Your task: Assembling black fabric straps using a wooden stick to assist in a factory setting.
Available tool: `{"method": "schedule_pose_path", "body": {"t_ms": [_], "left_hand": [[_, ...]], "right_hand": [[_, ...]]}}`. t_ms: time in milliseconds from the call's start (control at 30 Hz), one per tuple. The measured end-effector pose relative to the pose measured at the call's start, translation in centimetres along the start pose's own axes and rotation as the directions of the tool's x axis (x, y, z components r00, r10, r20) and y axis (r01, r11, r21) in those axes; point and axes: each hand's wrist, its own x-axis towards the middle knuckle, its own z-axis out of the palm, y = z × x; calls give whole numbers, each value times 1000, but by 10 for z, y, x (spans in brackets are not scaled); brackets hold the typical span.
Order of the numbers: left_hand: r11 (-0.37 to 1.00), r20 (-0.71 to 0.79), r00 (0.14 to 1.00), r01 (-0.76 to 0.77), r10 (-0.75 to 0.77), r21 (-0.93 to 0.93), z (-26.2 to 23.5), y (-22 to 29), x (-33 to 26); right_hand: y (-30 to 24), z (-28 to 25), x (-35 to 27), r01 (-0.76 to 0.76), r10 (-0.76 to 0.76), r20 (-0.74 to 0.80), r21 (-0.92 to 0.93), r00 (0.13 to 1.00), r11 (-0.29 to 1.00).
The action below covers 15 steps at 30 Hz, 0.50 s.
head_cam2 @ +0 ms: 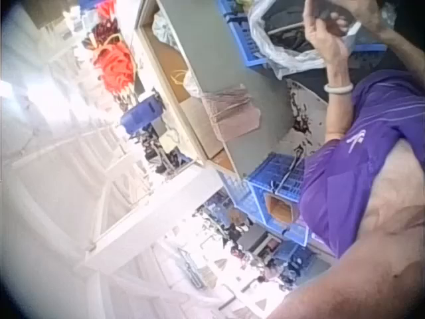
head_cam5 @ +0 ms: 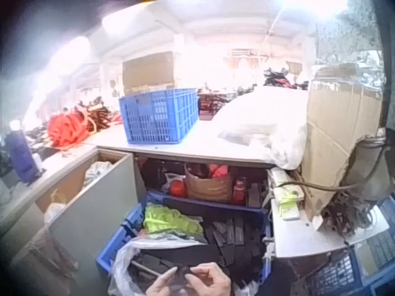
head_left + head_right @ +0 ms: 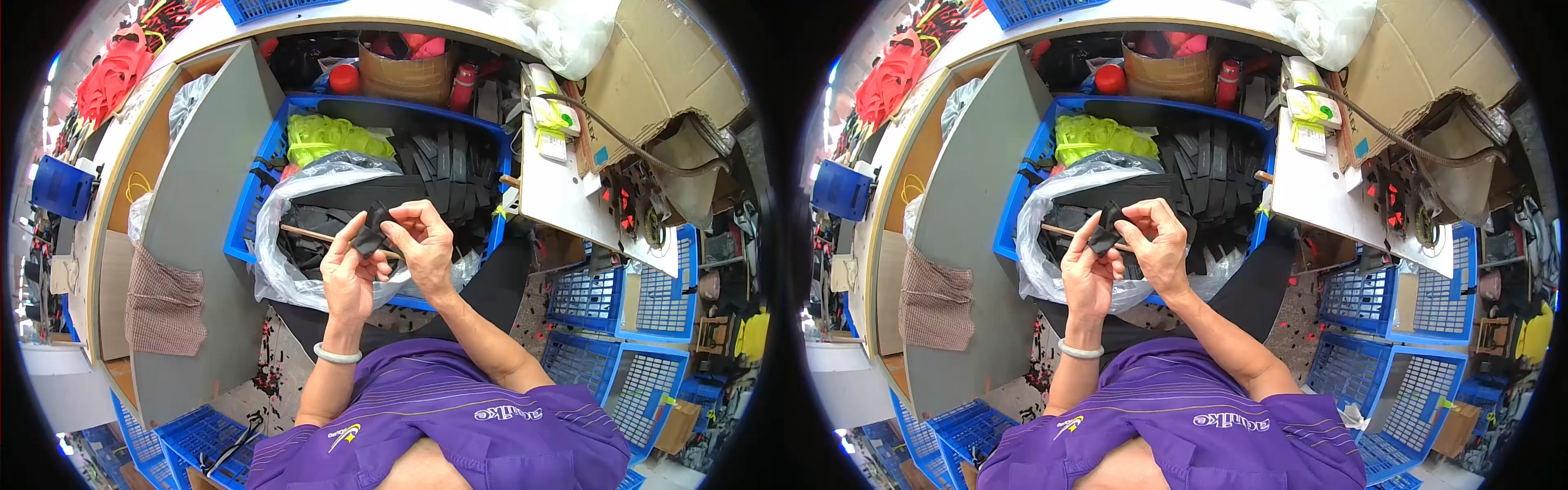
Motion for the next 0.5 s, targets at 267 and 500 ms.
{"method": "schedule_pose_path", "body": {"t_ms": [267, 500], "left_hand": [[973, -4, 999, -46, 48, 227, 10, 0, -5], [1000, -42, 999, 19, -19, -4, 2, 5, 0]], "right_hand": [[-2, 5, 1, 323, -343, -3, -328, 939, 888], [-8, -19, 13, -309, 210, 284, 372, 936, 875]]}}
